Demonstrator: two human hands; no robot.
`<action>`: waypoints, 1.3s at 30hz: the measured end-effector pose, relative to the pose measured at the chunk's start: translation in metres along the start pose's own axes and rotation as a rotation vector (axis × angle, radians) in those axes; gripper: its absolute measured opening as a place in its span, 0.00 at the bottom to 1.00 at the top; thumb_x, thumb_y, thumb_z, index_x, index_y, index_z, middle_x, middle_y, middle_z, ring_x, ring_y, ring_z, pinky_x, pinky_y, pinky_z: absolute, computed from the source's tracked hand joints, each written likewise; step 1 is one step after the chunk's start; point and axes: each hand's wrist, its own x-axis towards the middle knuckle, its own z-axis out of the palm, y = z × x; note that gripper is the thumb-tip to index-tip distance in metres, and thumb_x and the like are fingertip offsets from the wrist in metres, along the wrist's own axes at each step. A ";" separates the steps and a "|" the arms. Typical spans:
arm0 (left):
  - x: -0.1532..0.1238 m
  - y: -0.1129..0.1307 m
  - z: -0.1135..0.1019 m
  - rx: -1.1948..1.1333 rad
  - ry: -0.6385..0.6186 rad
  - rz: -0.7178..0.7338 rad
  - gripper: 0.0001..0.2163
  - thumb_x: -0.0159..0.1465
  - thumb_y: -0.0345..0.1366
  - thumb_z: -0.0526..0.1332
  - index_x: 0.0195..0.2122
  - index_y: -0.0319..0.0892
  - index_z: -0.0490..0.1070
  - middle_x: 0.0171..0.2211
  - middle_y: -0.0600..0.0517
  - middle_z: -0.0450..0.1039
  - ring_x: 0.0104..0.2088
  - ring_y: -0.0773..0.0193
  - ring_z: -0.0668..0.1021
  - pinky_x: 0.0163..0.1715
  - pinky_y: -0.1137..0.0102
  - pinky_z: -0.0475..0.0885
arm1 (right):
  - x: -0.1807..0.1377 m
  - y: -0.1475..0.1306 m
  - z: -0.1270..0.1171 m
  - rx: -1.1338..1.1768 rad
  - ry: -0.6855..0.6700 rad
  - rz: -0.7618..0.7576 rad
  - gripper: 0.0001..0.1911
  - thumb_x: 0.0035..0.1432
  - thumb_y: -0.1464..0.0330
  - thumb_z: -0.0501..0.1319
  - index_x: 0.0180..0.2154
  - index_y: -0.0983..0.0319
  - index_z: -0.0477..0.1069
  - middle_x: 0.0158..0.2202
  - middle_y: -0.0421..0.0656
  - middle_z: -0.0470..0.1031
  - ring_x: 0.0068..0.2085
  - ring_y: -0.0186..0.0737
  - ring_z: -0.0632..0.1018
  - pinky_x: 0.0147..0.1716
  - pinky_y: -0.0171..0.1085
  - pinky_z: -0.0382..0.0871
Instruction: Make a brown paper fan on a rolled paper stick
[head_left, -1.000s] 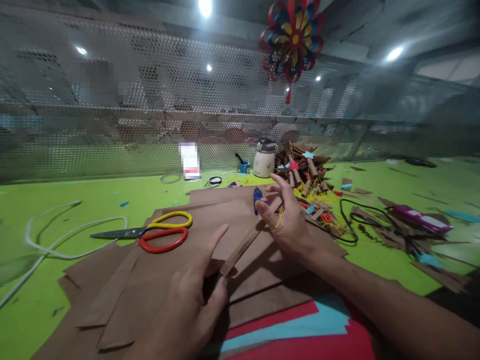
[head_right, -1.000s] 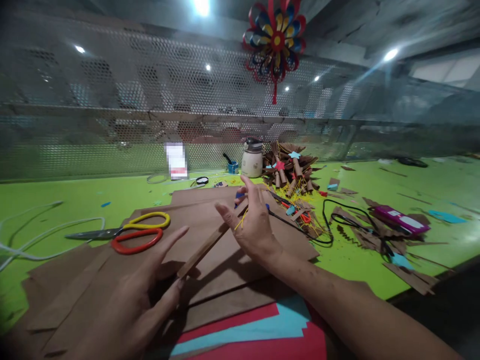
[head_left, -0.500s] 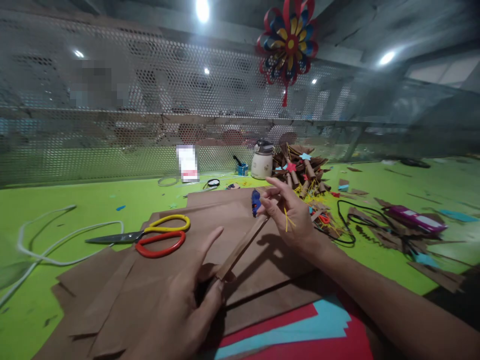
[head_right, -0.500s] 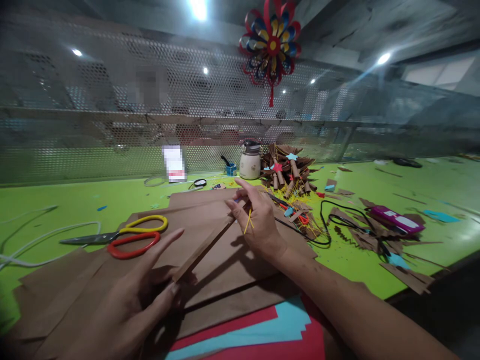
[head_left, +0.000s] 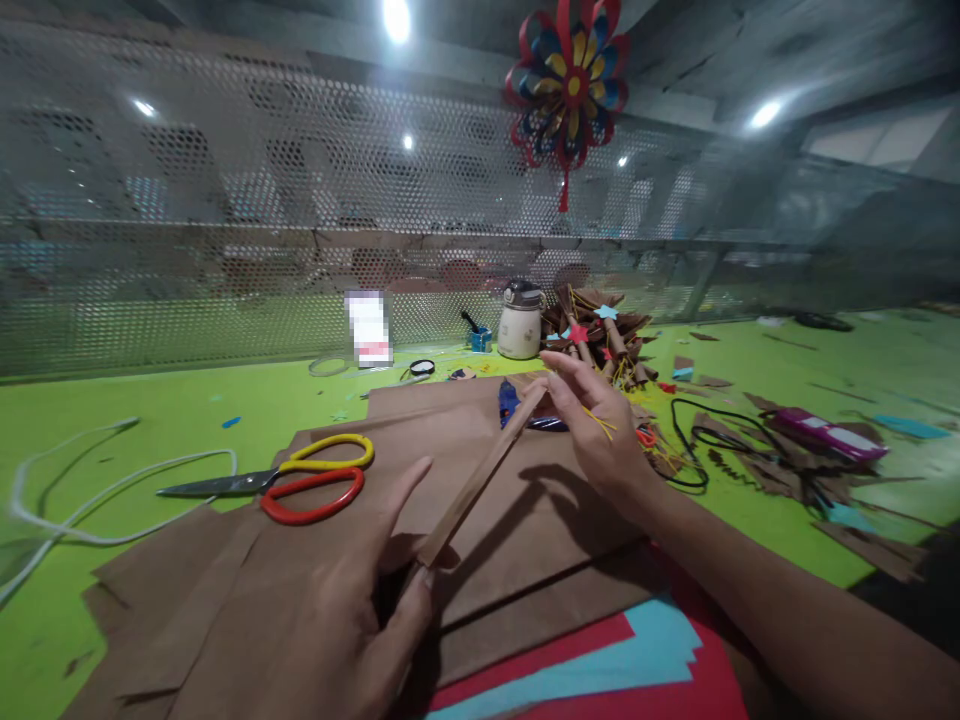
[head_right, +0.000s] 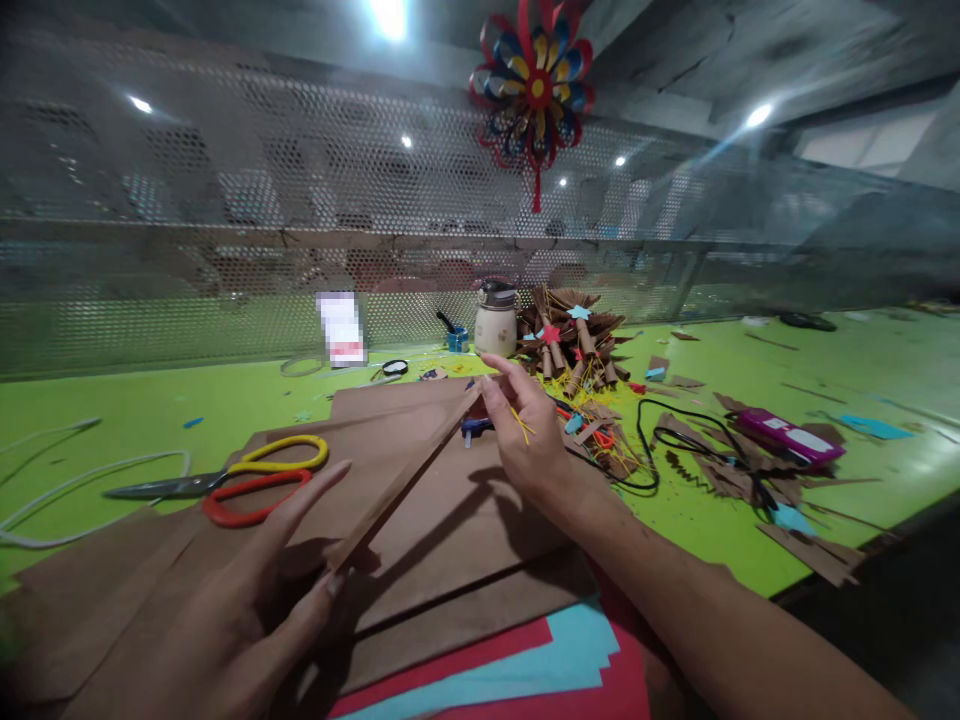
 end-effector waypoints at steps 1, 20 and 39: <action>0.000 0.001 0.000 0.001 0.020 0.007 0.29 0.57 0.42 0.58 0.60 0.48 0.56 0.30 0.51 0.78 0.30 0.59 0.77 0.36 0.70 0.70 | -0.001 -0.001 0.001 -0.004 -0.015 -0.010 0.19 0.59 0.61 0.56 0.52 0.57 0.64 0.40 0.45 0.72 0.41 0.42 0.73 0.42 0.43 0.69; -0.001 0.003 0.003 -0.047 0.033 0.023 0.27 0.58 0.41 0.58 0.59 0.49 0.57 0.30 0.52 0.78 0.31 0.60 0.77 0.32 0.72 0.69 | -0.001 -0.006 0.000 0.063 0.017 0.064 0.17 0.56 0.65 0.59 0.48 0.60 0.68 0.35 0.43 0.71 0.36 0.37 0.73 0.38 0.39 0.70; 0.003 -0.013 0.001 -0.521 -0.203 -0.124 0.17 0.59 0.32 0.57 0.46 0.47 0.53 0.33 0.49 0.75 0.23 0.70 0.72 0.24 0.73 0.67 | -0.021 -0.017 -0.003 -0.581 -0.206 -0.670 0.30 0.57 0.75 0.56 0.61 0.62 0.53 0.49 0.48 0.73 0.58 0.50 0.64 0.56 0.56 0.56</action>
